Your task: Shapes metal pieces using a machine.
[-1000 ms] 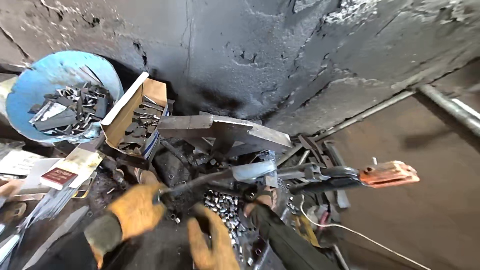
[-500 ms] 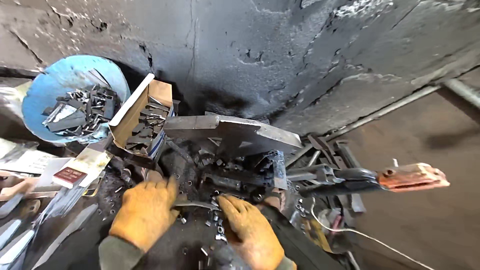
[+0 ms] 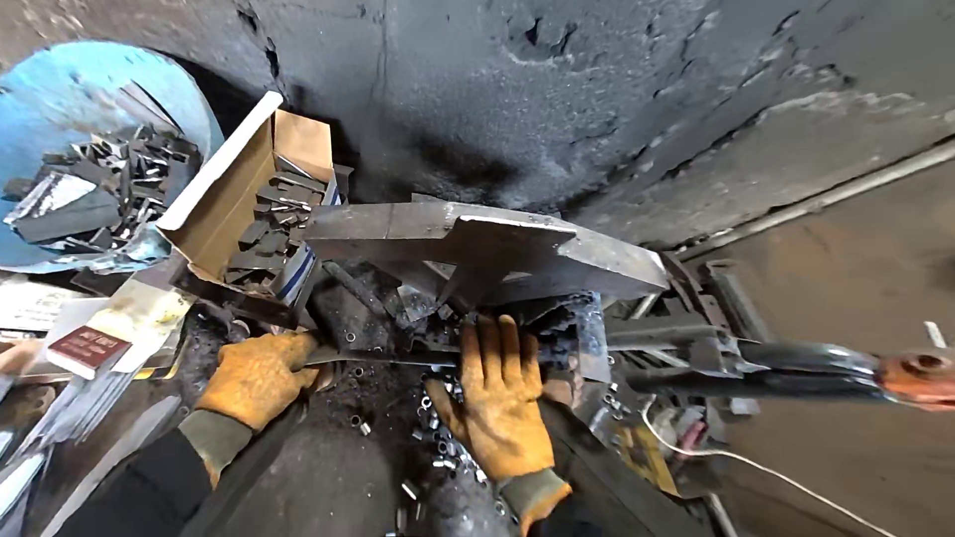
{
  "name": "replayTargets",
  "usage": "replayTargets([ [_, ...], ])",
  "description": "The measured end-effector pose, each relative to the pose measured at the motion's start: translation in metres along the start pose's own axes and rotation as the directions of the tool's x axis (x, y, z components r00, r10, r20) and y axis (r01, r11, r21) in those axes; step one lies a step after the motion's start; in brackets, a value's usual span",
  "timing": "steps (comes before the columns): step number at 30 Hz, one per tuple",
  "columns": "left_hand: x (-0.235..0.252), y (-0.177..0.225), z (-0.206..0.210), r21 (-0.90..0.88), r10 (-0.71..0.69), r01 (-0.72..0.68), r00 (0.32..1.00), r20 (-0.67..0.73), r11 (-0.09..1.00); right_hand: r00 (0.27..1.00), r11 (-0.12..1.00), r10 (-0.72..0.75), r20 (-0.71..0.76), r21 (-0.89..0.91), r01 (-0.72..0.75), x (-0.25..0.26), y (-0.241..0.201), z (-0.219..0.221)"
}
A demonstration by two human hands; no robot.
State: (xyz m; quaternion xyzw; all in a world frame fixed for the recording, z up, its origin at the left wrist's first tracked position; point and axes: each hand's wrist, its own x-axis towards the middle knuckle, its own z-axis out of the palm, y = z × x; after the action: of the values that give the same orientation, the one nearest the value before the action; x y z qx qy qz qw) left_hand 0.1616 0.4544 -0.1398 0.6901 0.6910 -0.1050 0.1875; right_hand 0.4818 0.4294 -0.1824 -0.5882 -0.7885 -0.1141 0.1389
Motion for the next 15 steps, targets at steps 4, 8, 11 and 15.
replayTargets([
  [4,0.004,0.000,0.005,0.008,0.002,-0.002,1.000,0.021,1.000,1.000,1.000,0.005,0.013,-0.019,-0.005,-0.001,0.001,0.002],
  [8,0.009,-0.001,0.009,0.002,-0.006,0.005,0.999,0.033,1.000,1.000,0.999,0.005,0.006,-0.040,-0.005,0.000,0.001,0.004],
  [11,0.010,-0.004,0.012,-0.017,0.018,-0.018,1.000,0.011,1.000,1.000,0.999,0.012,0.006,-0.040,-0.012,-0.001,-0.001,0.005],
  [15,0.015,-0.003,0.004,-0.031,0.012,-0.009,0.996,0.091,0.999,1.000,0.997,0.010,0.023,-0.074,-0.008,-0.001,-0.001,0.007],
])
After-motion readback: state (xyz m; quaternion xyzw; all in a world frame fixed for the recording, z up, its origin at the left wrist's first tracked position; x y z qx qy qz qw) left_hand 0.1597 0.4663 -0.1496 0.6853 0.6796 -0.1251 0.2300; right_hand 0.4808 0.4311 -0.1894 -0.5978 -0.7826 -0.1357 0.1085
